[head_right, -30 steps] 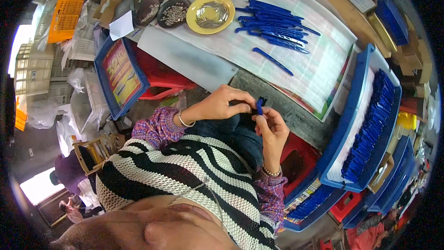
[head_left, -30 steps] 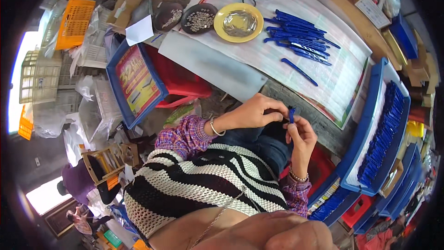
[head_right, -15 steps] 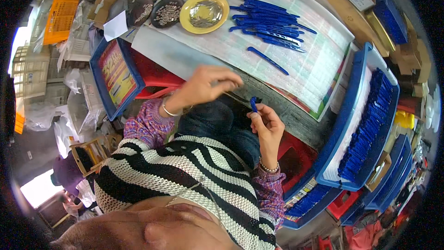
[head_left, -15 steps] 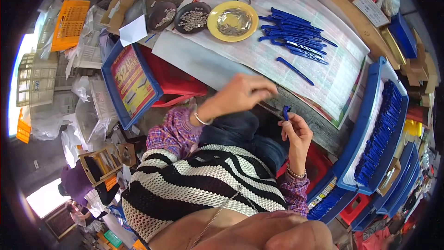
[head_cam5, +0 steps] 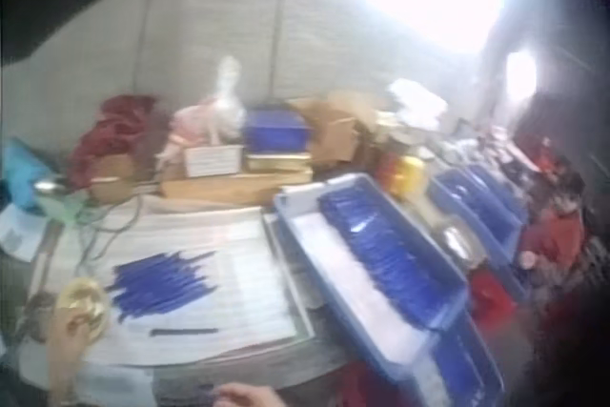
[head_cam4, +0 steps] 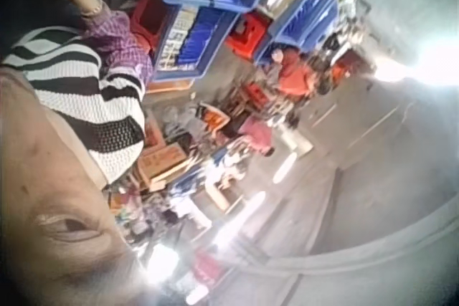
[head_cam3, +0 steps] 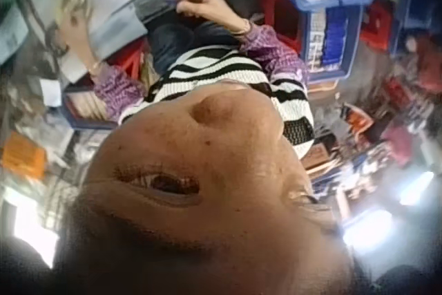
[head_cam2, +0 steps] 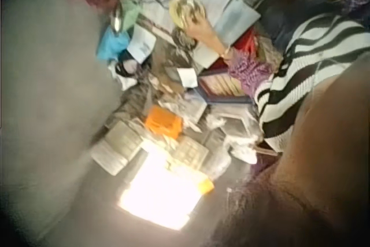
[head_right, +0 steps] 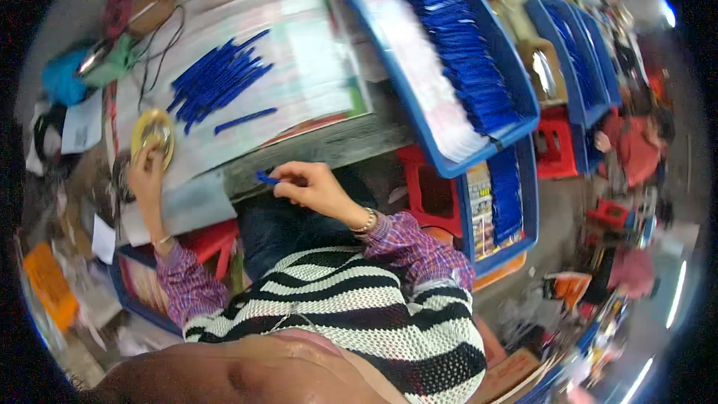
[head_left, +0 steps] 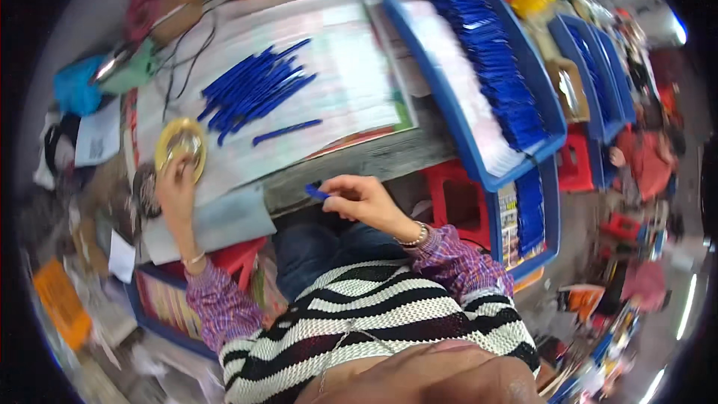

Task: The recorder is assembling blue ballpoint pens by inserting ink refills into the barrels and attaching the caps.

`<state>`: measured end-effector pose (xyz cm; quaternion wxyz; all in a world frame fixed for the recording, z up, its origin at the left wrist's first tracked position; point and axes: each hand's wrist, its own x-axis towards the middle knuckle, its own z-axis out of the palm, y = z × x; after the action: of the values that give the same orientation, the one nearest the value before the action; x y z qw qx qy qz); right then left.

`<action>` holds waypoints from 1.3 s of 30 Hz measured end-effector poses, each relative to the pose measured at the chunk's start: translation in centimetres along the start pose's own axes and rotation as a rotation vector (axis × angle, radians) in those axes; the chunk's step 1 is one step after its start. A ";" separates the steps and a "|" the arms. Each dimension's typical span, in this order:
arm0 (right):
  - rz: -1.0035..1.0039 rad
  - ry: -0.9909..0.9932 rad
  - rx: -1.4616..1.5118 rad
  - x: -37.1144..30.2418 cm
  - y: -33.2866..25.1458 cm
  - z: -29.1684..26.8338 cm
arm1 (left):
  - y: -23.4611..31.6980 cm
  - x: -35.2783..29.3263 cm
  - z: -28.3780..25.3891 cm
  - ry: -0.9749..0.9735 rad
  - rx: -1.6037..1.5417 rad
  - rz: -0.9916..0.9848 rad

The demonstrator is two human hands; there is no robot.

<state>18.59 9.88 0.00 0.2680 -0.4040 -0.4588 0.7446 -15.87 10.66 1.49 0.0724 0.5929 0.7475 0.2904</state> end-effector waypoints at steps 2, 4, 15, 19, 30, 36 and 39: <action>-0.031 0.016 0.030 -0.3 -0.1 -0.3 | 0.5 0.5 0.7 0.007 -0.031 0.060; -0.036 0.006 0.016 -0.4 0.2 -0.5 | 0.6 1.0 1.3 0.030 -0.021 0.110; -0.015 0.001 0.218 -0.2 -0.2 -1.2 | -0.4 1.3 1.4 0.007 0.052 0.131; 0.009 -0.001 0.285 -0.5 -0.7 -1.4 | -0.7 1.4 1.4 0.022 0.070 0.159; -0.045 0.037 0.276 -0.6 -0.4 -1.3 | 5.2 -1.2 0.2 -0.032 -0.254 0.092; -0.080 0.026 0.274 -0.6 0.1 -1.7 | 7.4 -2.3 0.9 -0.125 -0.326 0.117; -0.091 0.021 0.300 -0.9 0.3 -2.0 | 8.4 -2.6 1.3 -0.172 -0.339 0.146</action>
<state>20.70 10.02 -0.46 0.3635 -0.3459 -0.3574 0.7877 -7.41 9.78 4.18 0.2134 0.6476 0.6339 0.3649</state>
